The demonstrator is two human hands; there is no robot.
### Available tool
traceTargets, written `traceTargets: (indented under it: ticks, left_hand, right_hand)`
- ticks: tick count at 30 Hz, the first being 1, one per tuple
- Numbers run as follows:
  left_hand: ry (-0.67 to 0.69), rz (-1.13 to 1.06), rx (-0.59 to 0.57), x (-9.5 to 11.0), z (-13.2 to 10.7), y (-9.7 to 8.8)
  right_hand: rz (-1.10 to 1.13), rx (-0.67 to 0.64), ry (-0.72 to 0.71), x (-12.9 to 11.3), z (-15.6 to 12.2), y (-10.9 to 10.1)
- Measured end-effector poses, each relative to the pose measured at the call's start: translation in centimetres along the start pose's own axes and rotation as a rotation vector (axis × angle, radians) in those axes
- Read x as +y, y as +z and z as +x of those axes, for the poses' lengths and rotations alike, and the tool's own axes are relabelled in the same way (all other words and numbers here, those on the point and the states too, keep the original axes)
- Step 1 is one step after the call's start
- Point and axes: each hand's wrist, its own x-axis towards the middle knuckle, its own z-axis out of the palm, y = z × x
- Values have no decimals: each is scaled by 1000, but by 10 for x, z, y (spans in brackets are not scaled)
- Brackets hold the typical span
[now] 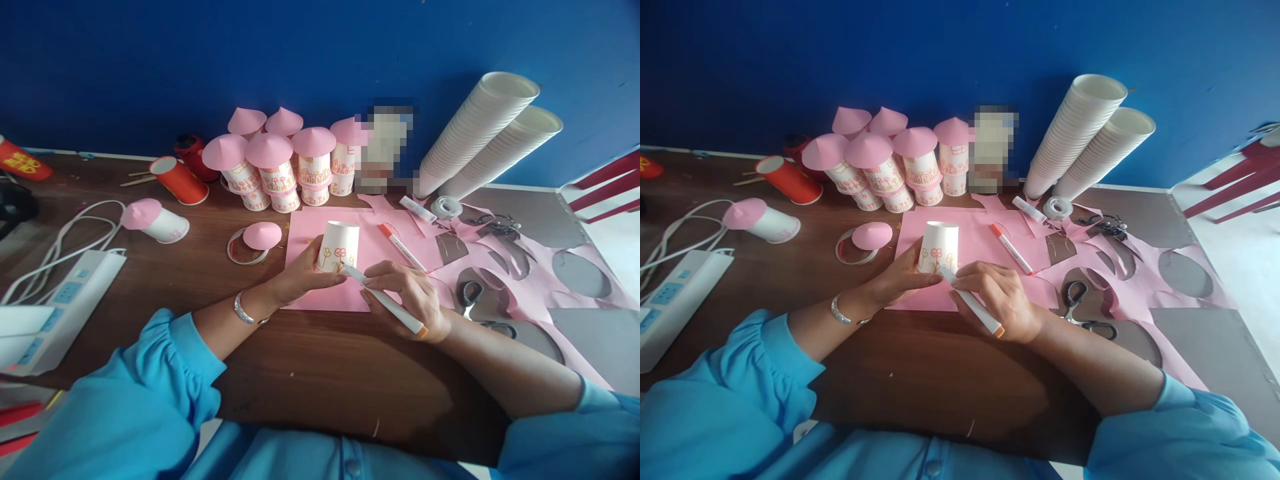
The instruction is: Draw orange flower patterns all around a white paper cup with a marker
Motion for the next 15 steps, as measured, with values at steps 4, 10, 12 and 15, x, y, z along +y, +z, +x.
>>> traceTargets:
  ticks: [4, 10, 12, 15]
  left_hand:
    - [5, 4, -2, 2, 0, 1]
    - [-5, 11, -4, 3, -1, 1]
    - [-6, 6, -2, 3, -2, 1]
    - [0, 1, -1, 2, -1, 1]
  right_hand:
    - [-10, -14, 11, -1, 0, 0]
    - [-10, -6, 22, 0, 0, 0]
    - [-2, -5, 19, 0, 0, 0]
    - [5, -1, 22, 0, 0, 0]
